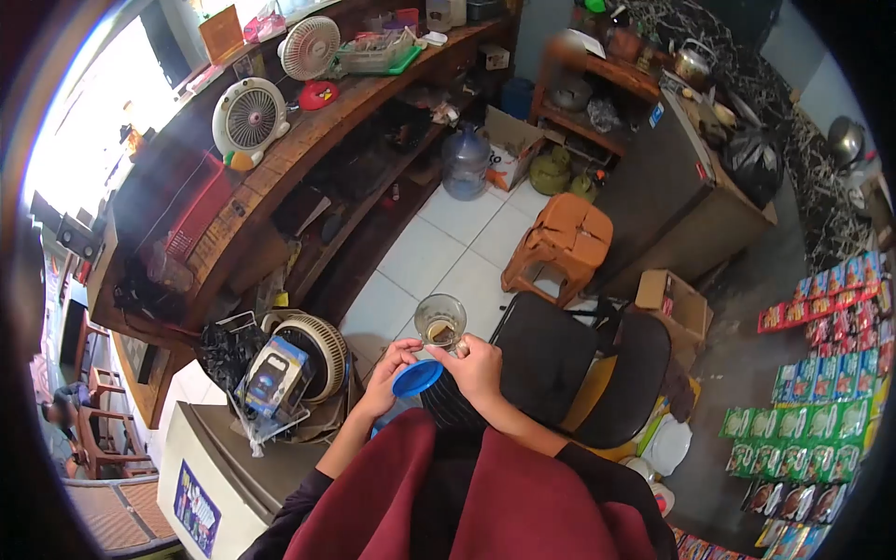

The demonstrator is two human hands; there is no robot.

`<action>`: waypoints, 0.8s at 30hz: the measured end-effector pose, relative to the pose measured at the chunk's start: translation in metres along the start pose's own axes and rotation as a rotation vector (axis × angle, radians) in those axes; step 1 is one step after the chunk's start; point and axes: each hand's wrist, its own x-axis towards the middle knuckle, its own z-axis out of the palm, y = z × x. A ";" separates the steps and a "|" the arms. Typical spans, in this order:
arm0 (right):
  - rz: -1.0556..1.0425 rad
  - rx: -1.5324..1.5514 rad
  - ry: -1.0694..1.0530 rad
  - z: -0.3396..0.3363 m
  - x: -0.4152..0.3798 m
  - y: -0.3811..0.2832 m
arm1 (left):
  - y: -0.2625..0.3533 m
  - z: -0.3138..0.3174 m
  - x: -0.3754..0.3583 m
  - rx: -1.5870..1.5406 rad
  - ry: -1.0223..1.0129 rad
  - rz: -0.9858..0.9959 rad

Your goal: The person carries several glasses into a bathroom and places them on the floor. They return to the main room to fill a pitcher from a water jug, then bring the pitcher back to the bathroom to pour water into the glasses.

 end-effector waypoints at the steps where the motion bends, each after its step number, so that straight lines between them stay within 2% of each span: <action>1: -0.014 -0.010 0.001 0.005 0.010 -0.002 | -0.004 -0.003 0.007 0.002 0.049 0.000; 8: -0.040 -0.041 0.010 0.038 0.103 0.002 | -0.018 -0.036 0.093 0.030 0.189 0.085; 10: -0.041 -0.037 0.008 0.044 0.140 0.005 | -0.018 -0.046 0.129 -0.116 0.149 -0.043; 11: -0.031 -0.018 0.001 0.047 0.159 0.007 | -0.016 -0.047 0.149 -0.163 0.197 -0.026; 16: -0.030 0.012 0.027 0.057 0.271 0.027 | -0.026 -0.081 0.273 -0.293 0.080 -0.139; 18: -0.030 -0.006 0.065 0.050 0.315 0.035 | -0.021 -0.084 0.322 -0.341 0.057 -0.289; 22: 0.015 -0.010 0.086 0.036 0.396 0.049 | -0.012 -0.080 0.415 -0.230 -0.140 -0.167; 24: 0.068 0.005 0.112 0.029 0.430 0.052 | -0.014 -0.074 0.447 -0.260 -0.177 -0.214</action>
